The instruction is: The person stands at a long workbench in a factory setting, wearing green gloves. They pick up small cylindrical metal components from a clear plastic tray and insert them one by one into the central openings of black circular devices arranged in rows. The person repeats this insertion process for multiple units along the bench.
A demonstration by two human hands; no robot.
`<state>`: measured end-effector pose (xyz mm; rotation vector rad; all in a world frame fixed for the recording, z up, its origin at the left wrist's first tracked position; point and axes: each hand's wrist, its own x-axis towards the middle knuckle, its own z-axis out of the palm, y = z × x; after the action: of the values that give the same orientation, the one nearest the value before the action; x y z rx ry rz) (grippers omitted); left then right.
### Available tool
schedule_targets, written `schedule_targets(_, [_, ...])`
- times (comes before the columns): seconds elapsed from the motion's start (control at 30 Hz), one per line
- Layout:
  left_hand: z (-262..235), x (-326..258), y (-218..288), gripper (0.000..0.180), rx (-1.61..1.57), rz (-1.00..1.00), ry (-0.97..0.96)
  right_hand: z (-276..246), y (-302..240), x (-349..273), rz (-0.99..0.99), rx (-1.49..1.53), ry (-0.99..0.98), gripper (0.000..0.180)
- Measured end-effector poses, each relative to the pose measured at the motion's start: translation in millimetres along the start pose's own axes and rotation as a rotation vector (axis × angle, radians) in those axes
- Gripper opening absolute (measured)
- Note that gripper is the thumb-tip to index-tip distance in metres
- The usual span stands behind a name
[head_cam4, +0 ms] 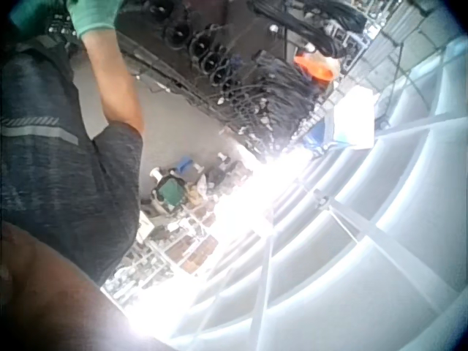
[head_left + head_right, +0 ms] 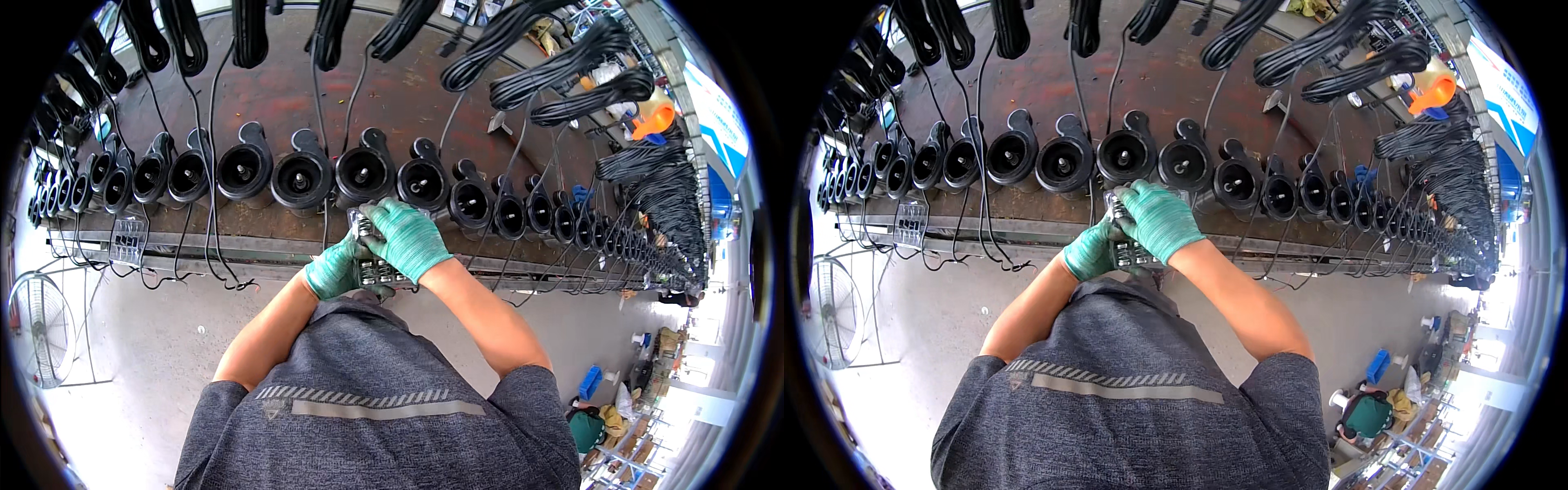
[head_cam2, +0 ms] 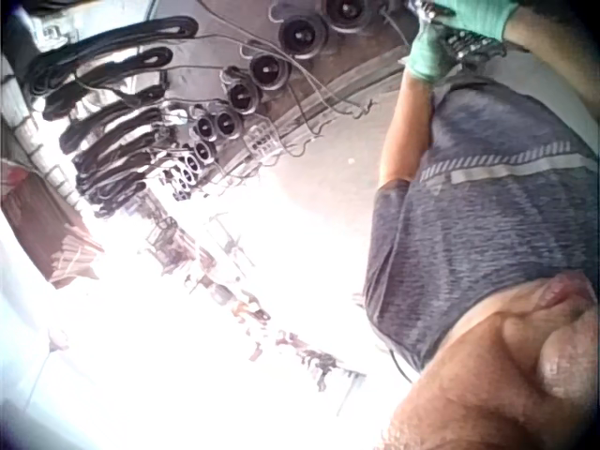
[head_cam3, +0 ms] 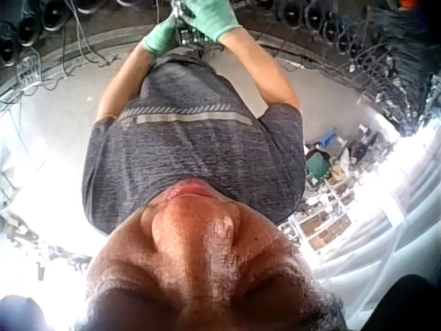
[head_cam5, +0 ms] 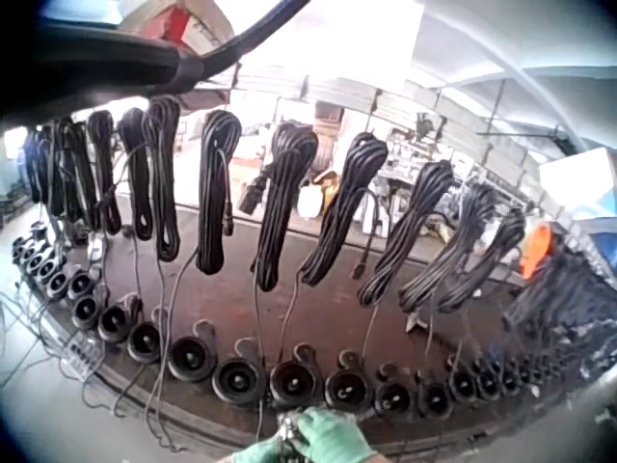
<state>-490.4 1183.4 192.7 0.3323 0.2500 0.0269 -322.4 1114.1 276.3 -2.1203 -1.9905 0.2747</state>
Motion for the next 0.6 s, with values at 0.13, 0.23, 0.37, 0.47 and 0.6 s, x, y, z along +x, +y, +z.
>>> schedule_targets(0.13, [10,20,-23,0.073,-0.055,0.061,-0.009,3,28,-25,-0.160,0.009,0.266,0.050])
schedule_targets(0.23, [16,29,-30,0.072,-0.080,0.069,-0.035,3,43,-31,-0.212,0.049,0.273,0.048])
schedule_targets(0.37, [19,37,-42,0.070,-0.080,0.093,0.030,-7,51,-32,-0.149,0.197,0.223,0.048])
schedule_targets(0.47, [19,40,-45,0.075,-0.058,0.138,0.038,-9,62,-34,-0.072,0.426,0.135,0.048])
schedule_targets(0.6, [18,42,-46,0.082,0.046,0.172,0.007,-23,69,-31,0.031,0.604,0.036,0.048])
